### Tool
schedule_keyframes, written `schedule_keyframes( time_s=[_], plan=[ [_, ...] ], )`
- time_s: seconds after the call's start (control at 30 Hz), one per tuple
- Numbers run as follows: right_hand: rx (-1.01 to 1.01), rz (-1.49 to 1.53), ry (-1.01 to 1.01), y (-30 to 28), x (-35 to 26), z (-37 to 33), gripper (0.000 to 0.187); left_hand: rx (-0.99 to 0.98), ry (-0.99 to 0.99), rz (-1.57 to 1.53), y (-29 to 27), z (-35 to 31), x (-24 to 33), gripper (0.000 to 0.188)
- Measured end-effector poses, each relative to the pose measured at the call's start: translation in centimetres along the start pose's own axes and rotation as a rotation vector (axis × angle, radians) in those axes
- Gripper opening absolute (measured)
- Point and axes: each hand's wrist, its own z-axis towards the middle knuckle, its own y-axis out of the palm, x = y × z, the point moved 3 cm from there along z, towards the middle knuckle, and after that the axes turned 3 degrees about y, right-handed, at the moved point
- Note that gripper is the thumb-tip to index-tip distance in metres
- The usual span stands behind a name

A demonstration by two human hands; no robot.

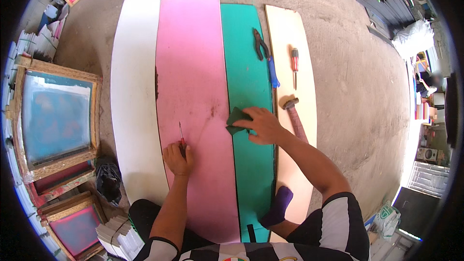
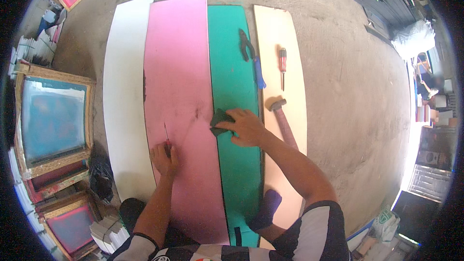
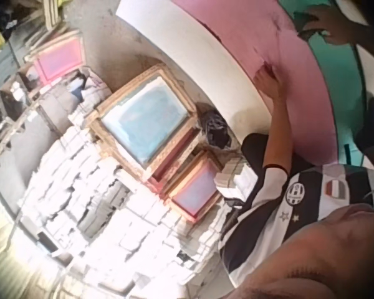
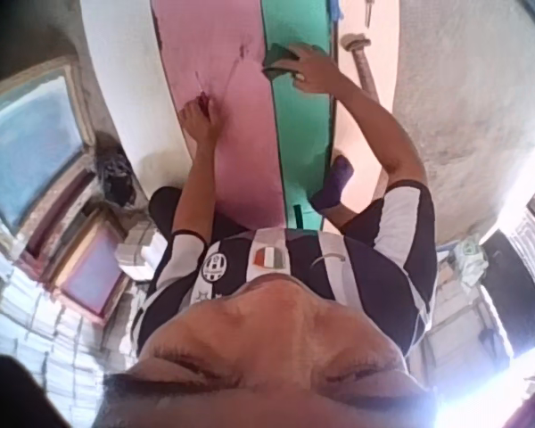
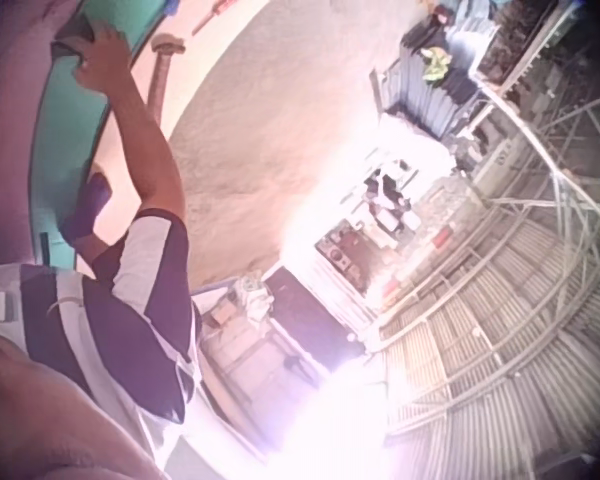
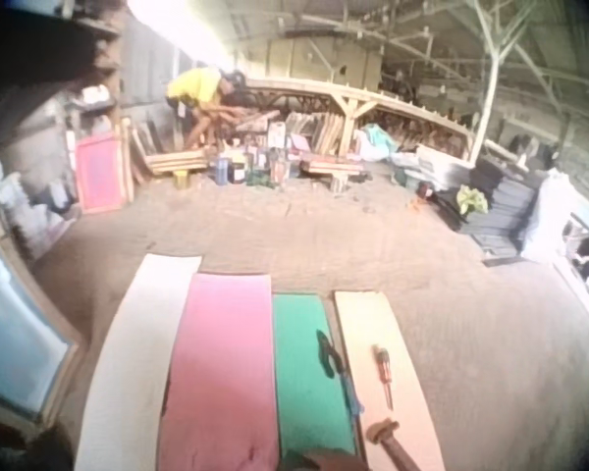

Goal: The person cleans the mesh and wooden frame of a screen printing frame using a green cloth and a screwdriver. They wipe the frame edges and mesh surface, then place the frame aside and wipe the work surface before picking up another frame to continue cleaning.

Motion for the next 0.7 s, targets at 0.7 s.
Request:
schedule_keyframes(
  time_s=[0.7],
  plan=[
    [0.285, -0.067, 0.899, -3.7, 14.2, -7.0, 0.011, -0.049, 0.029, 0.041, 0.7, 0.1, 0.4, 0.032]
  ],
)
